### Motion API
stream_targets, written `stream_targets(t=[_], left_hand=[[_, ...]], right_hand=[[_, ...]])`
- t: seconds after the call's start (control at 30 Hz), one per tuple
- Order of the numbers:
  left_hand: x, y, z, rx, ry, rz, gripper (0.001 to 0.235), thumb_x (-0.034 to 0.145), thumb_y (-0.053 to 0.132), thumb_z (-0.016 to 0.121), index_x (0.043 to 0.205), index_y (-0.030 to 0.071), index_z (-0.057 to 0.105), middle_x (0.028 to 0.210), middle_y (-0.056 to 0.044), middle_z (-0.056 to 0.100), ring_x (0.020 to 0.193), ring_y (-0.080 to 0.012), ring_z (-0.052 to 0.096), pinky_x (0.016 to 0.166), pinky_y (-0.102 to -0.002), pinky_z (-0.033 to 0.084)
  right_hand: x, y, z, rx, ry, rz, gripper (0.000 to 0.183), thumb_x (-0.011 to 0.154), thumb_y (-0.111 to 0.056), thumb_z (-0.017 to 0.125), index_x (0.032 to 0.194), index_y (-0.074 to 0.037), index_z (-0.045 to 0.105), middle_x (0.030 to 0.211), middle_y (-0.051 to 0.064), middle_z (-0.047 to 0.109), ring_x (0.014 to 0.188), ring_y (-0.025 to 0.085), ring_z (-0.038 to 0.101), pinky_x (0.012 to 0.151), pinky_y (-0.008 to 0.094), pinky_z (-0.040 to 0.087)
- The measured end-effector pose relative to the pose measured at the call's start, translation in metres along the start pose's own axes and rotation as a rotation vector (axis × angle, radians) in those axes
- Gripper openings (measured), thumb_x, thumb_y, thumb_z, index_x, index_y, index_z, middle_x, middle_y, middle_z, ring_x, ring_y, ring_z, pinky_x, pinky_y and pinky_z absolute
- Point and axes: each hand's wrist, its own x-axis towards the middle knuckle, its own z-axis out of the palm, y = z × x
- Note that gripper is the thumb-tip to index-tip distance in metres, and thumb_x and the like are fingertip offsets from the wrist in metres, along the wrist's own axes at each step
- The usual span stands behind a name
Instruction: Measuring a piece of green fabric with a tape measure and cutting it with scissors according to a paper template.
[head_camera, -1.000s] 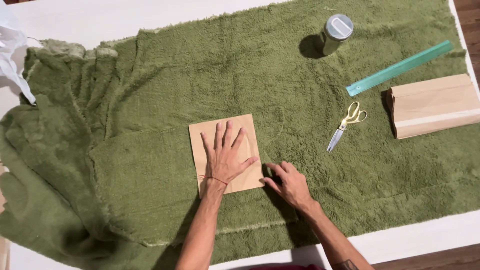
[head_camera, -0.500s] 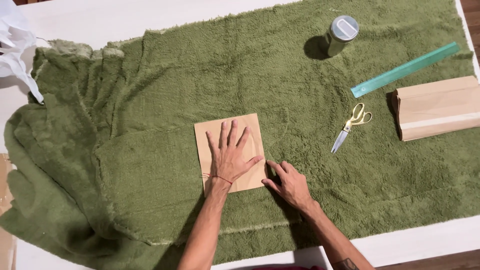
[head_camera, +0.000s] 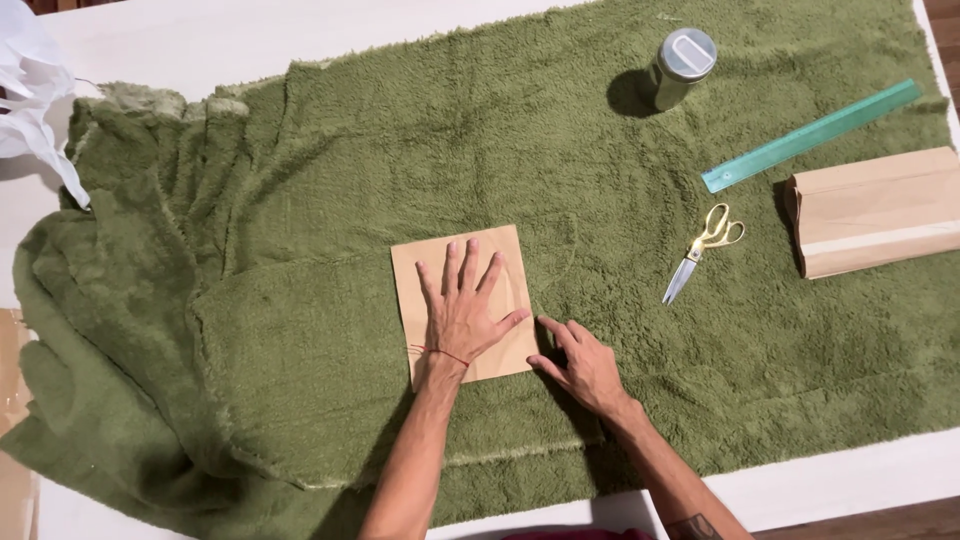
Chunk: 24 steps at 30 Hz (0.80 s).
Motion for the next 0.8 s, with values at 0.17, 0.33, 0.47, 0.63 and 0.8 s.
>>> stream_targets(t=[0.17,0.33,0.47,0.63,0.8], left_hand=[[0.0,-0.001,0.002,0.012,0.018,0.006,0.098,0.082,0.084,0.053,0.156,0.021,0.044,0.167,-0.016,0.026,0.156,-0.0387,0.014,0.115,-0.078,0.001],[0.001,-0.001,0.004,0.021,0.024,0.013,0.099,0.08,0.085,0.051,0.156,0.021,0.044,0.166,-0.017,0.026,0.155,-0.0385,0.014,0.114,-0.078,0.0],[0.0,-0.001,0.001,0.037,0.014,0.015,0.098,0.082,0.085,0.05,0.155,0.021,0.044,0.166,-0.015,0.028,0.155,-0.0383,0.015,0.114,-0.078,0.001],[-0.004,0.005,-0.007,0.056,0.052,0.036,0.09,0.086,0.083,0.05,0.152,0.021,0.05,0.164,-0.012,0.034,0.154,-0.0375,0.022,0.116,-0.078,0.005],[-0.018,0.006,-0.022,0.056,0.128,0.089,0.09,0.085,0.083,0.05,0.151,0.022,0.051,0.162,-0.013,0.039,0.15,-0.0387,0.031,0.115,-0.078,0.009]], right_hand=[[0.001,-0.003,-0.002,-0.003,-0.019,0.024,0.066,0.084,-0.051,0.075,0.138,-0.019,0.056,0.089,0.005,0.061,0.077,0.022,0.067,0.062,0.037,0.057],[0.0,-0.012,-0.007,-0.13,-0.151,0.066,0.064,0.087,-0.05,0.074,0.143,-0.025,0.055,0.091,0.008,0.059,0.075,0.023,0.063,0.06,0.037,0.057],[-0.004,-0.013,-0.005,-0.068,-0.076,-0.038,0.057,0.088,-0.047,0.073,0.14,-0.025,0.06,0.097,0.007,0.061,0.079,0.023,0.064,0.064,0.037,0.058],[-0.005,-0.019,-0.014,0.003,0.001,-0.015,0.057,0.085,-0.046,0.076,0.136,-0.023,0.062,0.098,0.008,0.061,0.082,0.027,0.064,0.067,0.04,0.057],[-0.007,-0.021,-0.019,0.055,0.017,-0.058,0.059,0.087,-0.046,0.076,0.138,-0.022,0.061,0.097,0.011,0.059,0.084,0.031,0.062,0.068,0.043,0.054]])
